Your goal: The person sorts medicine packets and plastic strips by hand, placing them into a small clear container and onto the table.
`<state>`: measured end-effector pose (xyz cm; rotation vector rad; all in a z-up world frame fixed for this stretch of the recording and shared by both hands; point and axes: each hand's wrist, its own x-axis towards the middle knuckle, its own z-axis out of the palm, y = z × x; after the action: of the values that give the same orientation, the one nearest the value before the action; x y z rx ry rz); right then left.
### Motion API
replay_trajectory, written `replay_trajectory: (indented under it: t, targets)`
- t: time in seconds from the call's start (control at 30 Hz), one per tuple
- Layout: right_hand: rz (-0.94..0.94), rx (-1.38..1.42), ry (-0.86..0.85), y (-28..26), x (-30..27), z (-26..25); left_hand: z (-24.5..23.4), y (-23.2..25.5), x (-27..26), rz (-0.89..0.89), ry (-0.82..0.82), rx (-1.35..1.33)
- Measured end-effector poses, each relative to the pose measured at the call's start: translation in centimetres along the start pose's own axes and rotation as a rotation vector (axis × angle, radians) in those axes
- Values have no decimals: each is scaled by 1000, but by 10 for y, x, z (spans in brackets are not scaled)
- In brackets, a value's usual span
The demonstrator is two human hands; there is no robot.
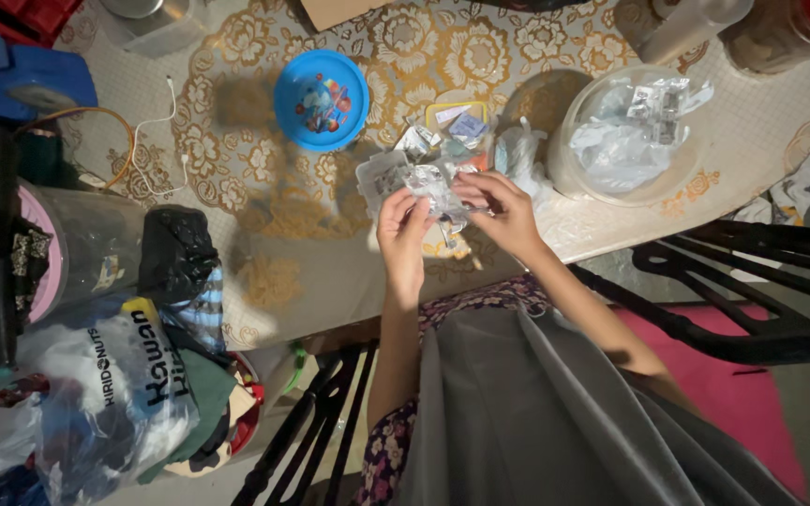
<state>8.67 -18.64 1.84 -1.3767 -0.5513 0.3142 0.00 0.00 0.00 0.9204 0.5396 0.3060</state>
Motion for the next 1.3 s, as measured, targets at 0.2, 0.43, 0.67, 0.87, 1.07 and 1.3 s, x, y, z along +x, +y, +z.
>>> replay_trajectory:
  t: [0.2, 0.43, 0.67, 0.87, 1.07, 1.3]
  targets:
    - [23, -68, 13, 4, 0, -4, 5, 4, -3, 24, 16, 19]
    - [6, -84, -6, 5, 2, -4, 4, 5, -4, 64, 47, 65]
    - [29, -170, 10, 7, 1, 0, 5, 8, -6, 121, 60, 99]
    - [32, -218, 0, 8, 1, 1, 7, 14, -8, 156, 63, 128]
    - [51, -189, -2, 10, 1, 2, 9, 16, -8, 158, 69, 143]
    - [46, -148, -9, 18, -2, 1, 9, 13, -6, 182, 57, 137]
